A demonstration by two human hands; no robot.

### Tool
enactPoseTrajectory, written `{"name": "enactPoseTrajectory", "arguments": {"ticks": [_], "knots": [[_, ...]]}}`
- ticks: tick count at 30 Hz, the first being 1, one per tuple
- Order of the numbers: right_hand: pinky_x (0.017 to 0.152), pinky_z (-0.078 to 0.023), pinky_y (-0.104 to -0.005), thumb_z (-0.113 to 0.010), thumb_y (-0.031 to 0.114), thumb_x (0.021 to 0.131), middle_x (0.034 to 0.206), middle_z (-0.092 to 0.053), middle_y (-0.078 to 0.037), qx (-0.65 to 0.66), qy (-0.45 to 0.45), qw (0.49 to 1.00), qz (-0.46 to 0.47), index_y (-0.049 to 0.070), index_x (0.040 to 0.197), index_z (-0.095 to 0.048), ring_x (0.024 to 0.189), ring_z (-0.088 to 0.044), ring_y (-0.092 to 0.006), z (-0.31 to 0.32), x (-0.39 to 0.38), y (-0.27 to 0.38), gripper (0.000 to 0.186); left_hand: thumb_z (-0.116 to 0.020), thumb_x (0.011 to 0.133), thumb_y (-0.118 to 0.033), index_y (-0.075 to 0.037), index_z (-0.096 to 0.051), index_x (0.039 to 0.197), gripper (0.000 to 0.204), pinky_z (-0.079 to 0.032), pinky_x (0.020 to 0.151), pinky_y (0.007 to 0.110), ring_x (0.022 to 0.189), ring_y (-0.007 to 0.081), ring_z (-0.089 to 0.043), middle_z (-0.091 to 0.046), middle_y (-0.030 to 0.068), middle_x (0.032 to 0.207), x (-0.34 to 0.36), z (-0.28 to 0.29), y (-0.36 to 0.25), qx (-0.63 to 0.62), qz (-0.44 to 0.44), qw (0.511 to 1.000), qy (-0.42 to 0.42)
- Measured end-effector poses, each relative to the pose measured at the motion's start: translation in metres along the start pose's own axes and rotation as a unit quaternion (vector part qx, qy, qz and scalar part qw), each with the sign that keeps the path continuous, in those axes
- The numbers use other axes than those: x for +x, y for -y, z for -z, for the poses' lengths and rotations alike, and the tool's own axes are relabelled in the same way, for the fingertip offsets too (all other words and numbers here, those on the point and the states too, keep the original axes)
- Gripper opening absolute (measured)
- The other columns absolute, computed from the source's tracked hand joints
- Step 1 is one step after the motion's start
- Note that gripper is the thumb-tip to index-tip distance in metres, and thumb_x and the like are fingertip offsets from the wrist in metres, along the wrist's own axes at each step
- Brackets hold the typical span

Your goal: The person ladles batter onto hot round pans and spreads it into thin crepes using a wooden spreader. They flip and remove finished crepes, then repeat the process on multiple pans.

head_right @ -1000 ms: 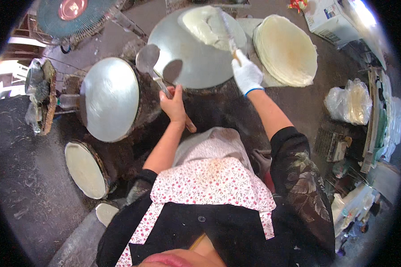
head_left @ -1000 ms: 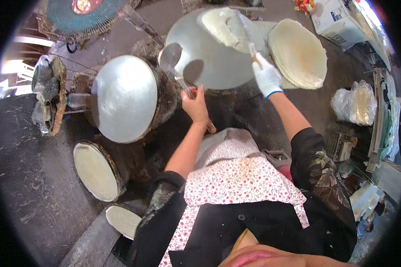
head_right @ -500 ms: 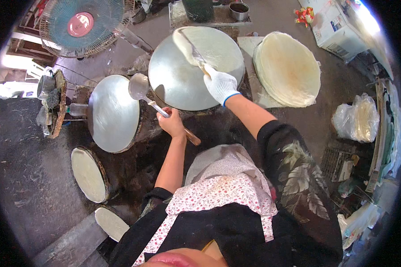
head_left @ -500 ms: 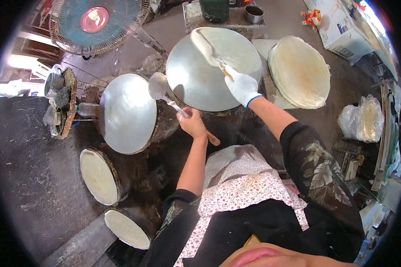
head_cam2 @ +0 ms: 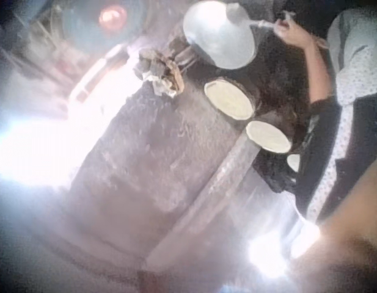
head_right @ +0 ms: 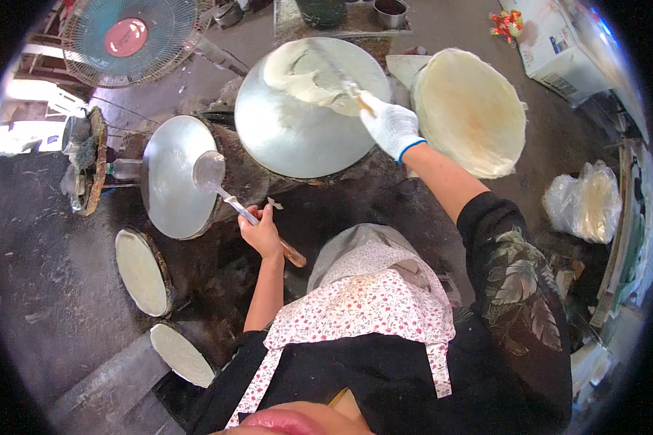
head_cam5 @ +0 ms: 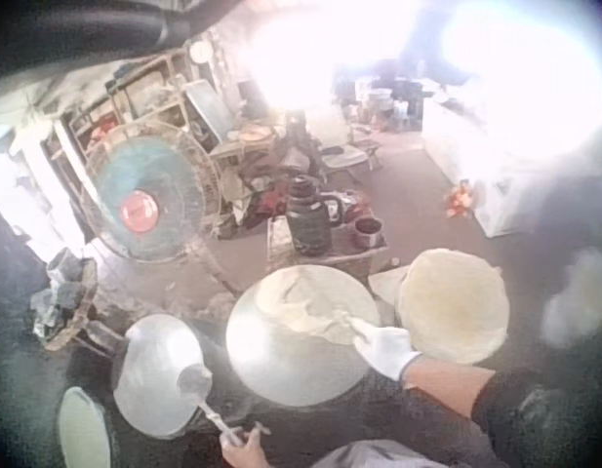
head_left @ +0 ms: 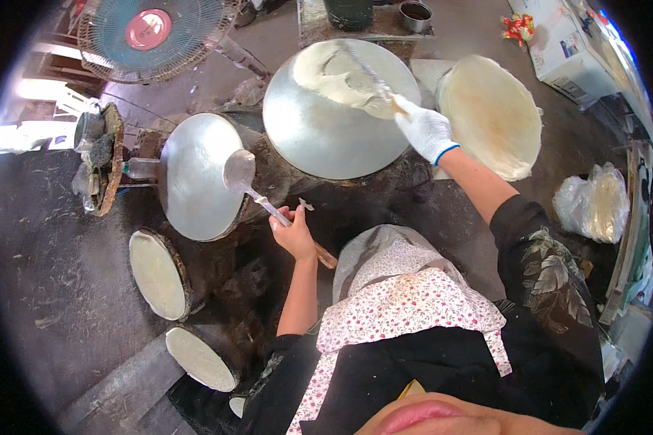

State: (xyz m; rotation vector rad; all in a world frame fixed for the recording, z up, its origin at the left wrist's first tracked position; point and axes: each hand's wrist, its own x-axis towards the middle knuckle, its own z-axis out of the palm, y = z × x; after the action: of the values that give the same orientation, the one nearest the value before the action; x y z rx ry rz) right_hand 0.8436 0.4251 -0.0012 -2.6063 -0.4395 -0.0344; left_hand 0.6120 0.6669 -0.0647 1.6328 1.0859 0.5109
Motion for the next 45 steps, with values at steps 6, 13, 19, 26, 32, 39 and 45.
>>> {"name": "enactPoseTrajectory", "arguments": {"ticks": [6,13,19,26,32,39,45], "knots": [[0.063,-0.054,-0.055,-0.059,0.03,0.1,0.074,-0.071,-0.017,0.03,0.03,0.991,0.131,0.026,0.128,-0.066,0.068,-0.071,-0.0409,-0.005,0.014,0.002,0.029,-0.076,0.094,0.0,0.0,-0.061,0.116,0.027,-0.048,0.059,0.025,0.072,0.0081,-0.059,-0.067,0.0044,0.094,-0.027,0.022,-0.039,-0.012,-0.006,1.0,0.023],[0.063,-0.055,-0.0548,-0.059,0.031,0.102,0.074,-0.071,-0.019,0.007,-0.03,0.994,0.102,0.019,0.122,-0.066,0.067,-0.071,-0.0407,-0.002,0.016,-0.008,0.024,-0.072,0.098,-0.002,0.0,-0.061,0.127,0.031,-0.039,0.048,0.021,0.057,0.0028,-0.05,-0.069,0.0021,0.091,-0.055,0.028,-0.065,-0.033,-0.009,0.998,0.043],[0.068,-0.057,-0.0513,-0.058,0.031,0.101,0.082,-0.074,-0.016,0.07,0.193,0.97,0.126,0.032,0.129,-0.072,0.07,-0.072,-0.0411,0.016,0.012,-0.007,0.031,-0.067,0.103,-0.004,0.003,-0.059,0.141,0.039,-0.038,0.049,0.02,0.057,-0.0004,-0.048,-0.069,0.0014,0.089,-0.08,0.037,-0.082,-0.104,0.008,0.991,0.079],[0.086,-0.058,-0.0473,-0.057,0.035,0.103,0.107,-0.077,-0.018,0.072,0.12,0.985,0.103,0.03,0.142,-0.066,0.096,-0.074,-0.0398,0.023,0.032,-0.016,0.041,-0.057,0.109,-0.007,0.001,-0.053,0.151,0.043,-0.037,0.05,0.019,0.055,0.0015,-0.046,-0.069,0.0034,0.087,-0.093,0.05,-0.108,-0.129,0.049,0.978,0.159],[0.107,-0.053,-0.0361,-0.069,0.028,0.099,0.13,-0.076,-0.013,0.173,0.23,0.956,0.049,0.019,0.144,-0.067,0.121,-0.073,-0.0269,0.033,0.029,-0.017,0.045,-0.045,0.117,-0.021,0.0,-0.047,0.158,0.046,-0.036,0.049,0.021,0.054,0.0036,-0.045,-0.069,0.0044,0.084,-0.094,0.059,-0.12,-0.121,0.008,0.976,0.181],[0.103,-0.054,-0.0408,-0.066,0.038,0.1,0.128,-0.076,-0.015,0.134,0.294,0.945,0.048,0.022,0.141,-0.07,0.119,-0.072,-0.0346,0.025,0.046,-0.018,0.044,-0.045,0.116,-0.017,-0.004,-0.047,0.16,0.045,-0.039,0.05,0.021,0.058,0.004,-0.047,-0.065,0.0028,0.083,-0.09,0.053,-0.112,-0.132,0.063,0.976,0.158],[0.103,-0.054,-0.0403,-0.062,0.044,0.101,0.128,-0.076,-0.017,0.23,0.21,0.95,0.0,0.015,0.142,-0.069,0.119,-0.073,-0.0319,0.023,0.076,-0.028,0.051,-0.045,0.115,-0.016,-0.003,-0.053,0.155,0.043,-0.043,0.054,0.022,0.061,0.0061,-0.05,-0.056,-0.0001,0.078,-0.071,0.047,-0.117,-0.019,0.006,0.991,0.136]]}}
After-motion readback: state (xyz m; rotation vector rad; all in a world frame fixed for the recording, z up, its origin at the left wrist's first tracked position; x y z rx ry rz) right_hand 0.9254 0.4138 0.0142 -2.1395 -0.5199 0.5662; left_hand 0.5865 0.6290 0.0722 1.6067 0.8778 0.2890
